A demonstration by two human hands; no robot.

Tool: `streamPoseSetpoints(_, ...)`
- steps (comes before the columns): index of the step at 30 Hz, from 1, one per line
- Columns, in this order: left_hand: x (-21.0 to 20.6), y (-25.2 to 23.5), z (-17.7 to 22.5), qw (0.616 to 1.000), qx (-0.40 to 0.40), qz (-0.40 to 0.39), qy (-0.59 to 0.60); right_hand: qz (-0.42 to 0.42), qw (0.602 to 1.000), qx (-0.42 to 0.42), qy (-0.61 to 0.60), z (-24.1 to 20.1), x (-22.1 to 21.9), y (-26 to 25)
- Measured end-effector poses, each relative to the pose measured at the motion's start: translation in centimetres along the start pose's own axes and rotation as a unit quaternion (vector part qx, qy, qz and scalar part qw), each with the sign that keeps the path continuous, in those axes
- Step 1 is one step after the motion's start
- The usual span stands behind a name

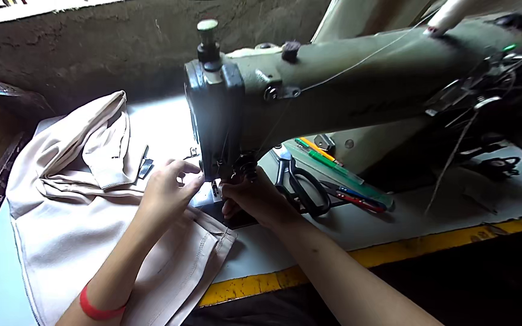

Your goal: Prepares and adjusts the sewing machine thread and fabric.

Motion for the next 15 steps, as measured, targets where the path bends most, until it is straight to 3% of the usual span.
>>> streamPoseSetpoints(4,1.6,4.1,4.3,0.963,-0.187,0.053,-0.185,-0.111,0.992,0.051,-0.039,1.5,2.1,4.8)
streamPoseSetpoints(6,-0.6,7.1,6.0,0.964,-0.203,0.009,-0.171,-0.160,0.981,0.056,-0.096,2.4,2.8,7.3)
streamPoseSetpoints(8,-3.6,9.9,6.8,0.969,-0.211,0.024,-0.128,-0.157,0.979,0.077,-0.100,2.8,3.3,9.7)
streamPoseSetpoints(11,-5.8,12.1,7.3,0.972,-0.209,0.076,-0.074,-0.061,0.982,0.178,-0.001,2.8,6.5,12.4)
streamPoseSetpoints(15,-5.7,12.9,6.7,0.975,-0.205,0.089,-0.022,0.222,0.928,0.242,0.175,0.8,18.8,15.0)
Point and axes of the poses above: each hand's wrist, its own y-axis away from the middle knuckle, its own x-axis out of the back of the hand, z = x × y, the point moved 1 cm from there along -y, towards the middle knuckle, and after that the axes turned 6 degrees about y, right-handed, at the moved point
